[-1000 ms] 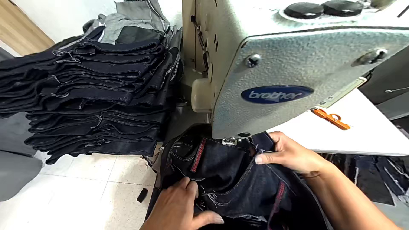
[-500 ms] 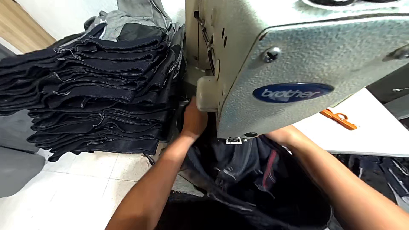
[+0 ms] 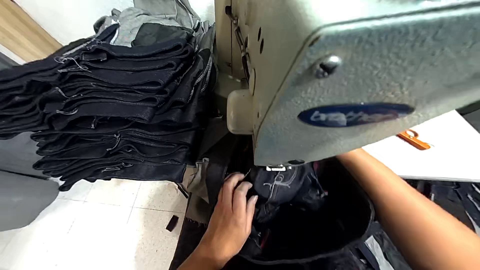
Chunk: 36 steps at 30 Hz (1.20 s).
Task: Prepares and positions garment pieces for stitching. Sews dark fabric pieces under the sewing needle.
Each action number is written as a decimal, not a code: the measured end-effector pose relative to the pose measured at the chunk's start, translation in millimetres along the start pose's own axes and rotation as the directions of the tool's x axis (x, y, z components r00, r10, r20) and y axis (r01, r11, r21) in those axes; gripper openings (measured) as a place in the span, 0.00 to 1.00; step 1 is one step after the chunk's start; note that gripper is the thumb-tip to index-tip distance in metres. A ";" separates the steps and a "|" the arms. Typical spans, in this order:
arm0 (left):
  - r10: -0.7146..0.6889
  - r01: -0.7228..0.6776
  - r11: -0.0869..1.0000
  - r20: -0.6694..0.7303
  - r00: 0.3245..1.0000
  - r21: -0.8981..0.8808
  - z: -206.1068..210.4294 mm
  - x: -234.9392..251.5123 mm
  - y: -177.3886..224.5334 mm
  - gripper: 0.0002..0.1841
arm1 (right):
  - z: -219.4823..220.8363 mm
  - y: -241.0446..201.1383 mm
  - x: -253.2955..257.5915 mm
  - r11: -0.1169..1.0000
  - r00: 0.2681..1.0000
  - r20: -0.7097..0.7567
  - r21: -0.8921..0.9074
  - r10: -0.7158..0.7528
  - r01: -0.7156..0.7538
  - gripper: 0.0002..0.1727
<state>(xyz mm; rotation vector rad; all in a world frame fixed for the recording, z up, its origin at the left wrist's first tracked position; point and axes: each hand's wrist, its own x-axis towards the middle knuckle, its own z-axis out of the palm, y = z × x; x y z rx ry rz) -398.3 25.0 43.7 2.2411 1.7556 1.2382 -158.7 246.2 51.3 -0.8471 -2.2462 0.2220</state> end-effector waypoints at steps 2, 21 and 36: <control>0.133 -0.132 0.990 -0.014 0.991 0.054 -1.7 5.5 7.7 0.12 | 1.5 9.1 25.7 0.999 0.998 0.052 -0.024 0.036 -0.035 0.16; 0.422 -0.438 0.895 0.156 0.893 0.088 -0.9 0.2 15.7 0.18 | 3.6 0.5 50.0 0.983 0.996 0.067 0.176 -0.066 0.053 0.13; 0.462 -0.469 0.883 0.151 0.874 0.008 4.7 16.0 17.8 0.16 | -1.4 14.7 13.0 0.760 0.708 0.278 -0.285 0.649 -0.584 0.25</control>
